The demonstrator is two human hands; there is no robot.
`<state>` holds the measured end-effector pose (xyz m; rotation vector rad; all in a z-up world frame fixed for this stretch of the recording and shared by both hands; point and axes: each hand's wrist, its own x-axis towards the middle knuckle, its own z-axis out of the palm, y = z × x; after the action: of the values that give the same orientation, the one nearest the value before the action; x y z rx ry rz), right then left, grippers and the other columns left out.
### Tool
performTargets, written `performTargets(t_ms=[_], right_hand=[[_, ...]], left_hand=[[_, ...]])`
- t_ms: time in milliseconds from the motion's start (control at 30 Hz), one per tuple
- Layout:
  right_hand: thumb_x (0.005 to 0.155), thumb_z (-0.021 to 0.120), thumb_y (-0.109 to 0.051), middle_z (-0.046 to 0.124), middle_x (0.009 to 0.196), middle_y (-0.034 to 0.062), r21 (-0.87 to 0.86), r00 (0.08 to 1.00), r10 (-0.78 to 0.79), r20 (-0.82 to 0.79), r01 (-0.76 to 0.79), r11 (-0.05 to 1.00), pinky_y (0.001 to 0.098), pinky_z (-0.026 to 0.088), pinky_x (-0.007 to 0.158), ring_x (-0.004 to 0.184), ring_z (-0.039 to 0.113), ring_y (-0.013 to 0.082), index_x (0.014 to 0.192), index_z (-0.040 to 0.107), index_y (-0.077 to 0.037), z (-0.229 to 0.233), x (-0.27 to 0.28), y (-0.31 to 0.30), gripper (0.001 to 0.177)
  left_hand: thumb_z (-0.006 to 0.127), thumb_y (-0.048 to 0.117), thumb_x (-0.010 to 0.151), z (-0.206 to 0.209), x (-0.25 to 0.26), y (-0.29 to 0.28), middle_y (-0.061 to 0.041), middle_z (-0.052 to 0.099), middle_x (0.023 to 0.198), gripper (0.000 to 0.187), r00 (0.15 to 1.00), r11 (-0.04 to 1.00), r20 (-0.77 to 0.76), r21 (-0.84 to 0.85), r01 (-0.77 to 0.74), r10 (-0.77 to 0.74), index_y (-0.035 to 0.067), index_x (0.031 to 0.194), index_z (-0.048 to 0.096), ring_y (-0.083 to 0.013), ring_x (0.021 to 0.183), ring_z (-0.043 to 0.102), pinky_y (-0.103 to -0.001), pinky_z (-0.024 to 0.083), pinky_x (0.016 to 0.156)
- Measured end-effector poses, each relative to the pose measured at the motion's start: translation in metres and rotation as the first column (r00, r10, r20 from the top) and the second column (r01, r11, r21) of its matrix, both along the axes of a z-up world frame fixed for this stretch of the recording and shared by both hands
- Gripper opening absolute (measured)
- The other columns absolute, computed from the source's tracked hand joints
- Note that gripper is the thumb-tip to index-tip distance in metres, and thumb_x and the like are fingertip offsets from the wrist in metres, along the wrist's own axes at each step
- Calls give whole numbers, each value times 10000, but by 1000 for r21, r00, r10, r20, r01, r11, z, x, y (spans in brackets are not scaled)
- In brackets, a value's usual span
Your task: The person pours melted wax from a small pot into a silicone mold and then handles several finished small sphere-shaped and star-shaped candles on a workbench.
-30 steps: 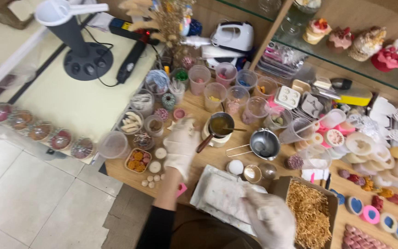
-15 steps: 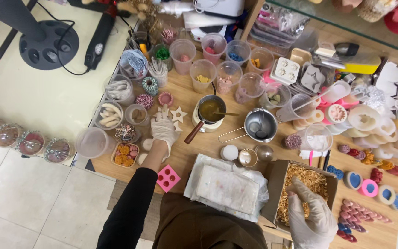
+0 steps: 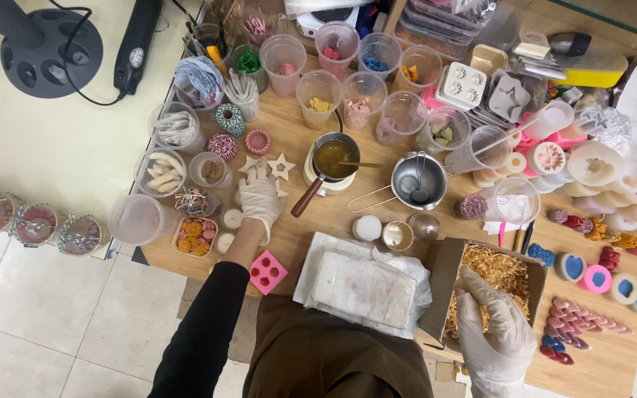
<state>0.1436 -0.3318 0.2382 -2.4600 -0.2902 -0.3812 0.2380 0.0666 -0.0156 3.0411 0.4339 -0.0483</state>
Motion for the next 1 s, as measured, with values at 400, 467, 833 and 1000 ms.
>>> performTargets(t_ms=[400,467,833,1000], right_hand=[[946,776,-11,758,1063,46,38,996,-56,76,53,998,264,569,877,954,743,145,1223,724,-108,-7,-5,-1,298],[944,761,-4,759,1058,45,61,998,16,61,-19,998,259,570,867,946,743,138,1247,719,-95,-4,-2,2,320],[907,746,9,765,1102,72,92,996,69,62,-74,993,287,572,868,974,742,171,1159,723,-66,6,-27,2,264],[949,734,22,753,1084,73,101,990,83,112,-95,990,298,572,874,988,737,179,1244,705,-52,8,-34,-11,305]], left_hand=[[793,347,858,131,-59,20,-95,628,1394,538,850,-703,-93,-612,362,518,107,1273,549,-304,1310,638,-476,494,1135],[774,359,916,153,-82,13,-161,630,1343,622,959,-926,6,-261,273,282,58,1402,529,-361,1246,635,-470,547,989],[826,254,882,230,-116,-68,-147,651,1266,413,902,-853,293,-329,406,316,192,1224,603,-345,1066,677,-459,576,855],[797,258,853,248,-114,-84,-169,683,1225,453,942,130,288,-941,312,-173,55,1231,650,-293,1085,676,-401,588,887]])
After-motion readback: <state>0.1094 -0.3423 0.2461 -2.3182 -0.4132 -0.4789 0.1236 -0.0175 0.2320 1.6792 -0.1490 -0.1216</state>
